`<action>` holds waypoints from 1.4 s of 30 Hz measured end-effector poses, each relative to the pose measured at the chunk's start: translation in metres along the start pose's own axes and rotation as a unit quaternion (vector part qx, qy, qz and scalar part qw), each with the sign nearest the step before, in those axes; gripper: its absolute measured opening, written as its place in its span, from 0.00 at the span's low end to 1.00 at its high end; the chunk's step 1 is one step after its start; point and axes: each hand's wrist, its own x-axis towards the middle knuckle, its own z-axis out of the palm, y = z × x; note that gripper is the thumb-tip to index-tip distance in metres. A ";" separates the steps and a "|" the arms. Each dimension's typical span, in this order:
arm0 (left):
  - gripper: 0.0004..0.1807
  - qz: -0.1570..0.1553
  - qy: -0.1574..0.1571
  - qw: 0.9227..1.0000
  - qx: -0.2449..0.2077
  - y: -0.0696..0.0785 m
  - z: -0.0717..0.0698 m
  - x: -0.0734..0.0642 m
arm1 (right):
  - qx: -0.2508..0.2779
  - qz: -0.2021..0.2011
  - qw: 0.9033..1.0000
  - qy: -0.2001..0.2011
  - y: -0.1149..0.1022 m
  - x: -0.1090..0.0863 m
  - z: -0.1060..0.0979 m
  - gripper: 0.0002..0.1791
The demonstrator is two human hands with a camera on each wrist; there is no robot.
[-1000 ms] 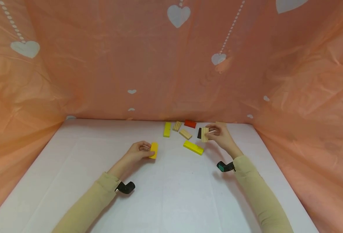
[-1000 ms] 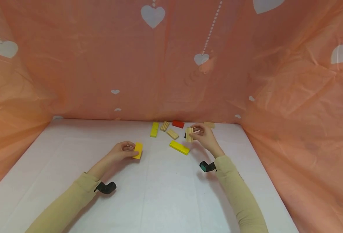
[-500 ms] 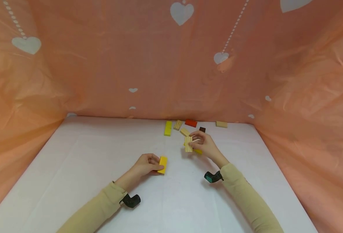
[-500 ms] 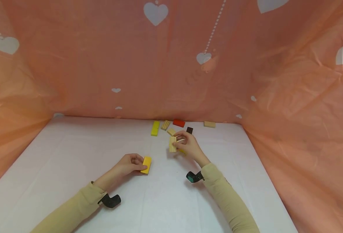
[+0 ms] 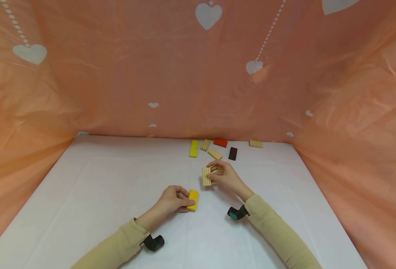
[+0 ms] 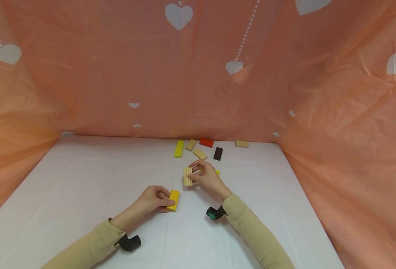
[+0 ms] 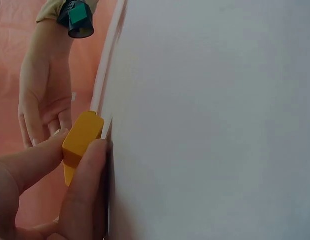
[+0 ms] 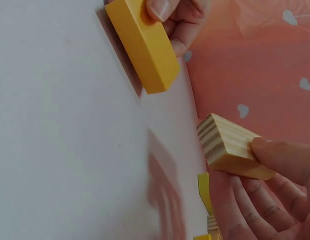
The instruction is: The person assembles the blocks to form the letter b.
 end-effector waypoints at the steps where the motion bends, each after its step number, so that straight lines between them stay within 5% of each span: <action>1: 0.18 -0.002 0.002 1.000 0.002 0.000 0.001 -0.001 | 0.001 -0.002 1.000 -0.003 0.000 0.000 0.001 0.19; 7: 0.18 -0.008 0.012 1.000 0.019 -0.001 0.006 -0.004 | -0.015 0.013 1.000 -0.004 0.004 0.002 0.007 0.18; 15: 0.16 0.029 0.004 0.997 0.075 -0.004 0.002 -0.008 | 0.009 0.046 0.999 -0.015 0.006 0.004 0.017 0.17; 28: 0.10 0.047 -0.014 0.996 0.077 0.001 -0.007 -0.003 | 0.037 0.089 0.995 -0.035 0.008 0.008 0.024 0.17; 42: 0.09 0.016 -0.029 0.998 0.055 0.002 -0.008 0.000 | 0.030 0.088 0.994 -0.058 0.005 0.007 0.029 0.20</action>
